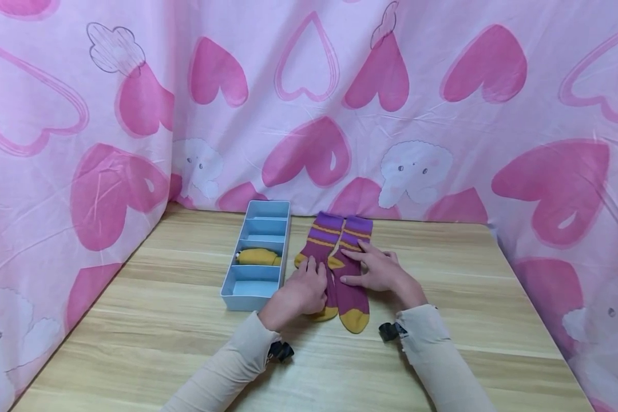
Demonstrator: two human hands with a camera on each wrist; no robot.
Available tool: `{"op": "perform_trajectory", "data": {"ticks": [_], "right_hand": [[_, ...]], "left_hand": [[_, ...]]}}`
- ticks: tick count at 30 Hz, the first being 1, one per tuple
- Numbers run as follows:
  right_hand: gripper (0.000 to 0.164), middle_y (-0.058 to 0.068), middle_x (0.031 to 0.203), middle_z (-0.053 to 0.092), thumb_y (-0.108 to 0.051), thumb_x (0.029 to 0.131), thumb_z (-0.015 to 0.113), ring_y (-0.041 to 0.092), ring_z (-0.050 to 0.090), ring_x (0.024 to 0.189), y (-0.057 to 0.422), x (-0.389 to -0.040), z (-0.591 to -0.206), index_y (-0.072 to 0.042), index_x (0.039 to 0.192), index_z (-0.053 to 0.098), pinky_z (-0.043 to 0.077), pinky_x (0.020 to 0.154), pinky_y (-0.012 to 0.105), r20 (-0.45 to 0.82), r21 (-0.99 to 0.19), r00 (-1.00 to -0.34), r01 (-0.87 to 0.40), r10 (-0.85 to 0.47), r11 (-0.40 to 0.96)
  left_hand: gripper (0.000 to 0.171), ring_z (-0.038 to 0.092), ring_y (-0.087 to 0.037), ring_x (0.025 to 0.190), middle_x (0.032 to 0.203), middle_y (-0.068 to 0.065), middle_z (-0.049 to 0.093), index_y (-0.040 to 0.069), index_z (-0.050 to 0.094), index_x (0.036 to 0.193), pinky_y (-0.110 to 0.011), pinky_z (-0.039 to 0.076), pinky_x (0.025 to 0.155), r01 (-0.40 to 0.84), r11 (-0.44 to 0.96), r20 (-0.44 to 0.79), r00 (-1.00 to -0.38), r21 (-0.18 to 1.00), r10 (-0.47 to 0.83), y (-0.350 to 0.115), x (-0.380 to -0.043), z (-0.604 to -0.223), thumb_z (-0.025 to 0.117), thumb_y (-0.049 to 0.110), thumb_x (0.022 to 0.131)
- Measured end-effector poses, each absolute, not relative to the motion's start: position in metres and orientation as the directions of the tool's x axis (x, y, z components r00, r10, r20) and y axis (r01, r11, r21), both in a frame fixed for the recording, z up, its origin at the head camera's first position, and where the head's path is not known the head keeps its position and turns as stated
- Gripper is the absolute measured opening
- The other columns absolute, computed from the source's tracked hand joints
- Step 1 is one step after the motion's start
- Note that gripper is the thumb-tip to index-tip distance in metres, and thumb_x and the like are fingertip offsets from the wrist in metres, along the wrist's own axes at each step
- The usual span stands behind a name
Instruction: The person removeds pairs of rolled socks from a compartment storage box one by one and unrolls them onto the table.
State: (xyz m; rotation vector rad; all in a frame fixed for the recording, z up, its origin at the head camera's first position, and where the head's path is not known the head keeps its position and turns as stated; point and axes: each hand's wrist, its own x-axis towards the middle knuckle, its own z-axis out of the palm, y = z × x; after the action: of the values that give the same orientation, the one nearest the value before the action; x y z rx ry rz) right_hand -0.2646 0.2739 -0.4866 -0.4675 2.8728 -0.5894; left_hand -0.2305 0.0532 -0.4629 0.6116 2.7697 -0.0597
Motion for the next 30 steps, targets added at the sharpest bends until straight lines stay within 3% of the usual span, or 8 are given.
{"op": "perform_trajectory", "data": {"ticks": [12,18,23,27,30], "right_hand": [[0.084,0.025,0.178,0.021,-0.057,0.096,0.077,0.052,0.021,0.163,0.268,-0.26,-0.486,-0.026,0.167,0.044,0.026,0.11,0.071,-0.092,-0.414,-0.943,-0.256,-0.319,0.874],[0.084,0.024,0.179,0.019,-0.058,0.098,0.075,0.05,0.017,0.165,0.271,-0.264,-0.488,-0.027,0.168,0.042,0.024,0.112,0.071,-0.073,-0.473,-0.943,-0.253,-0.324,0.844],[0.073,0.021,0.17,0.043,-0.054,0.102,0.07,0.045,0.039,0.156,0.271,-0.269,-0.488,-0.021,0.164,0.049,0.029,0.108,0.067,0.028,-0.503,-0.949,-0.284,-0.313,0.816],[0.059,0.017,0.149,0.065,-0.039,0.105,0.072,0.038,0.059,0.137,0.271,-0.273,-0.485,-0.013,0.156,0.058,0.041,0.112,0.06,0.139,-0.554,-0.941,-0.332,-0.308,0.764],[0.048,0.016,0.138,0.072,-0.027,0.105,0.074,0.038,0.064,0.133,0.268,-0.273,-0.481,-0.009,0.148,0.065,0.047,0.114,0.061,0.205,-0.598,-0.929,-0.367,-0.306,0.713]], "left_hand": [[0.075,0.036,-0.034,0.16,0.173,-0.017,0.038,0.006,0.039,0.166,-0.041,0.04,0.129,0.42,0.906,-0.29,-0.861,0.062,0.419,0.052,-0.229,-0.456,0.066,0.04,0.106],[0.051,0.056,-0.031,0.139,0.153,-0.012,0.06,0.008,0.061,0.148,-0.043,0.052,0.117,0.506,0.854,-0.166,-0.838,0.121,0.52,0.043,-0.233,-0.446,0.065,0.037,0.107],[0.036,0.068,-0.026,0.117,0.134,-0.009,0.072,0.011,0.071,0.136,-0.042,0.061,0.099,0.571,0.798,-0.018,-0.811,0.194,0.584,0.032,-0.242,-0.438,0.065,0.03,0.107],[0.034,0.07,-0.021,0.107,0.124,-0.007,0.075,0.011,0.072,0.135,-0.038,0.062,0.094,0.585,0.768,0.078,-0.806,0.26,0.587,0.026,-0.25,-0.438,0.066,0.026,0.106],[0.031,0.069,-0.018,0.101,0.119,-0.005,0.076,0.012,0.073,0.133,-0.034,0.063,0.087,0.581,0.753,0.129,-0.81,0.309,0.572,0.019,-0.254,-0.436,0.067,0.025,0.106]]}}
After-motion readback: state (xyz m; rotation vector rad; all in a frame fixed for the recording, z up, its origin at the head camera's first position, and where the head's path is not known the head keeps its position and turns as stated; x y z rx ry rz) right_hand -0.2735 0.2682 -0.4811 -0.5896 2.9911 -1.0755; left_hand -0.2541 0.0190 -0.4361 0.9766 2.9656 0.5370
